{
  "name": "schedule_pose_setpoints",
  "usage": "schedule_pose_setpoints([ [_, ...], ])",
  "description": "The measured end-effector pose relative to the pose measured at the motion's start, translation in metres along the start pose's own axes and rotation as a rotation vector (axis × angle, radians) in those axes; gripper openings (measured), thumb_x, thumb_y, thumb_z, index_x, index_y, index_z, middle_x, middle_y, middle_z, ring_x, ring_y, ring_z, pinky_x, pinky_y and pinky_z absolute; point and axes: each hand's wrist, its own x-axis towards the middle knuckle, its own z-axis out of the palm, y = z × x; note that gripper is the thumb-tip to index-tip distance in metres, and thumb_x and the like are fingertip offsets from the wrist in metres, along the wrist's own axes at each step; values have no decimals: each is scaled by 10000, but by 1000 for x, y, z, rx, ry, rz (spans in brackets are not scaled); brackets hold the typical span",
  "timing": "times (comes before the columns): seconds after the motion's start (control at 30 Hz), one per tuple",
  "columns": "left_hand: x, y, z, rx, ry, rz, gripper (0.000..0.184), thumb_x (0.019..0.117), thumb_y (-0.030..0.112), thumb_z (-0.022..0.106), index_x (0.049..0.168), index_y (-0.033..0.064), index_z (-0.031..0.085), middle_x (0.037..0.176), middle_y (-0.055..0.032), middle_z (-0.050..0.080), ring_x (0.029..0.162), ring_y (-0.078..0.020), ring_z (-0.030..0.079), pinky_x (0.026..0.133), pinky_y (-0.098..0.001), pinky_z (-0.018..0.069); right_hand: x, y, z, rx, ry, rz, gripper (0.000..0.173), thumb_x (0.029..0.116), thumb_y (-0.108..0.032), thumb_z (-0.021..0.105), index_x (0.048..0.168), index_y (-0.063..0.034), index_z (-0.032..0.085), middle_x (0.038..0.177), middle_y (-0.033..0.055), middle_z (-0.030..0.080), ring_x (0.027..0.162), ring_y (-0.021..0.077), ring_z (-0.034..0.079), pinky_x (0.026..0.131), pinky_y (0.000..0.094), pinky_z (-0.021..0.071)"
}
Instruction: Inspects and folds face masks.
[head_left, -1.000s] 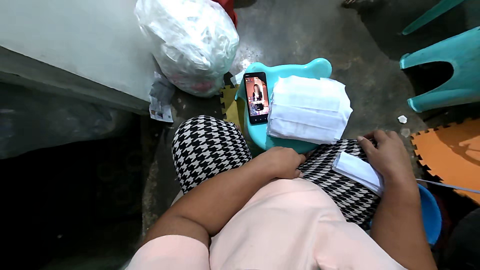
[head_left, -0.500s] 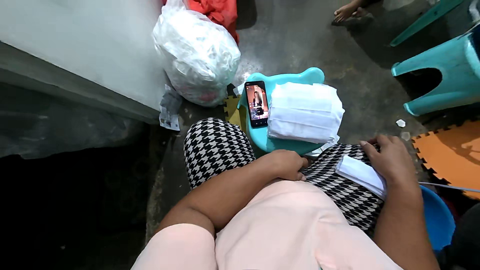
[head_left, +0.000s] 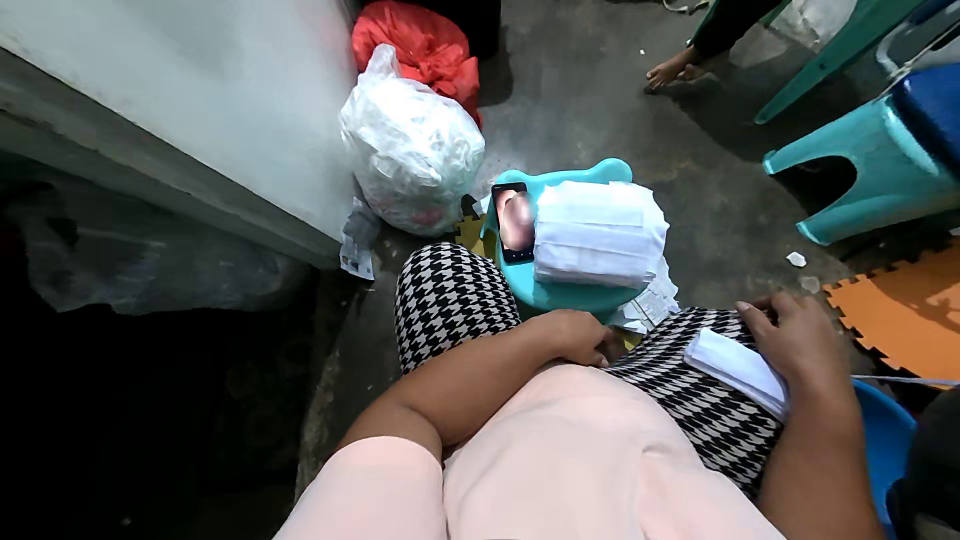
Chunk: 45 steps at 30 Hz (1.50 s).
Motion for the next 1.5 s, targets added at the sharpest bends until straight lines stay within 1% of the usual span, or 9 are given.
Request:
schedule_pose_setpoints([
  [0.33,0,2,10,28,-6,-109,444,1044,361,577,1390,83,594,1215,-215,684,1178,-411,640,978,-649,483,-2,6,4,59,50,-47,413,1034,-345,578,1177,31,671,1272,327,578,1242,518,523,996,721,387],
  [0.6,-26,26,20,29,79,-202,370,1069,289,530,1367,81,600,1143,-224,698,1103,-429,669,914,-642,516,12,-7,7,78,16,-149,419,1035,-374,568,1179,4,677,1269,302,586,1222,495,542,982,714,402],
  [0.77,-39,38,20,34,127,-249,357,1075,279,516,1350,63,589,1104,-223,696,1067,-432,675,880,-635,526,15,-13,6,77,3,-198,424,1039,-368,556,1180,15,670,1263,309,582,1225,498,537,986,719,389],
  [0.93,-36,35,26,22,138,-249,346,1069,273,525,1324,52,598,1083,-228,697,1040,-435,682,857,-634,533,14,-14,6,86,-1,-200,418,1038,-363,566,1182,16,668,1254,307,585,1203,499,548,965,718,399],
  [1.07,-28,23,22,-33,91,-238,384,1067,299,537,1358,57,594,1136,-226,695,1087,-429,672,903,-638,519,14,-7,9,96,25,-186,419,1031,-365,575,1173,17,671,1233,306,593,1186,496,557,962,703,418],
  [1.17,-20,14,20,-45,78,-204,395,1056,310,555,1356,56,593,1129,-221,697,1087,-423,674,903,-634,523,12,-2,10,103,37,-185,415,1027,-355,571,1158,26,673,1219,311,595,1181,506,554,962,711,410],
  [1.27,-12,6,18,-84,22,-184,409,1057,307,553,1384,64,590,1172,-227,692,1127,-426,661,937,-643,505,12,-1,10,88,39,-161,414,1022,-350,576,1151,31,674,1213,328,591,1171,516,558,955,711,421],
  [1.33,-10,5,14,-83,1,-187,409,1059,307,546,1389,68,583,1172,-227,690,1129,-429,657,931,-643,505,13,0,10,57,23,-145,411,1026,-350,573,1163,25,670,1228,327,586,1187,516,551,964,712,418],
  [1.5,-33,7,-8,-120,75,-154,404,1063,325,533,1389,92,584,1161,-202,696,1115,-402,667,933,-627,511,18,-4,10,2,-11,-154,430,1027,-349,573,1180,44,657,1220,338,580,1166,533,556,938,717,431],
])
